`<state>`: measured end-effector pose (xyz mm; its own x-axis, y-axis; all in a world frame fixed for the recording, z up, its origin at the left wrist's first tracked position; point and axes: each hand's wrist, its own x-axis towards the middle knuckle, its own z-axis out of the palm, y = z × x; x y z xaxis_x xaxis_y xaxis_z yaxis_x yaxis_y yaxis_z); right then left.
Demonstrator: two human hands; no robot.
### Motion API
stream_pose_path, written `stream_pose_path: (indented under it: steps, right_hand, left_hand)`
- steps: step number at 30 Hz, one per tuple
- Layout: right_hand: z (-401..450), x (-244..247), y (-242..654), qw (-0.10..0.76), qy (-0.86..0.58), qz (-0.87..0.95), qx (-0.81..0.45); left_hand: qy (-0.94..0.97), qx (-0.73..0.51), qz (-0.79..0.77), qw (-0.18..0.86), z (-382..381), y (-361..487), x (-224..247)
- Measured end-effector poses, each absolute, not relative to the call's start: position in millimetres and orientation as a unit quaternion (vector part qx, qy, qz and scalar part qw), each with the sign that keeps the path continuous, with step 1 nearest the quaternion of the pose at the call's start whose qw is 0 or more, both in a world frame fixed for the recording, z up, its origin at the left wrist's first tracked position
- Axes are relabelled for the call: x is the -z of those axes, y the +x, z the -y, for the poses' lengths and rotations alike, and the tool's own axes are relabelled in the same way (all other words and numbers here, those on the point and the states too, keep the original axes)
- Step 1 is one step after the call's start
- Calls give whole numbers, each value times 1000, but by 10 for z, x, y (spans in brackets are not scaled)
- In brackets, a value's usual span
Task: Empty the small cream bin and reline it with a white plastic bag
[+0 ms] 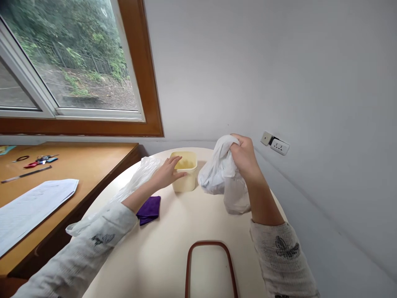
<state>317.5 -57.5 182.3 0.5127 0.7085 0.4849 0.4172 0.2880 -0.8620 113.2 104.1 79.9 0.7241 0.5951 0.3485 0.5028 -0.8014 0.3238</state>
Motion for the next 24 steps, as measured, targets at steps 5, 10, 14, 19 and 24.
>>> stream_pose_path:
  steps: [5,10,14,19,24]
  right_hand:
    - [651,-1638,3174,506,-681,502,-168]
    - [582,-1486,2932,364,-683,602,-198]
    - [506,-1432,2687,323,-657,644,-221]
    - [497,-1363,2636,308,-646,652,-249]
    - [460,-1175,2804,312,-659,630,-267]
  left_hand:
    - [909,-283,-275,135,-1046,1250,-981]
    - [866,-269,-136,399,-446,1198,-1162]
    - [787,-240,-130,554,-182,1198,-1076]
    - [716,-216,-186,637,-206,1094,-952]
    - [653,-209,-140,715,-224,931,-939]
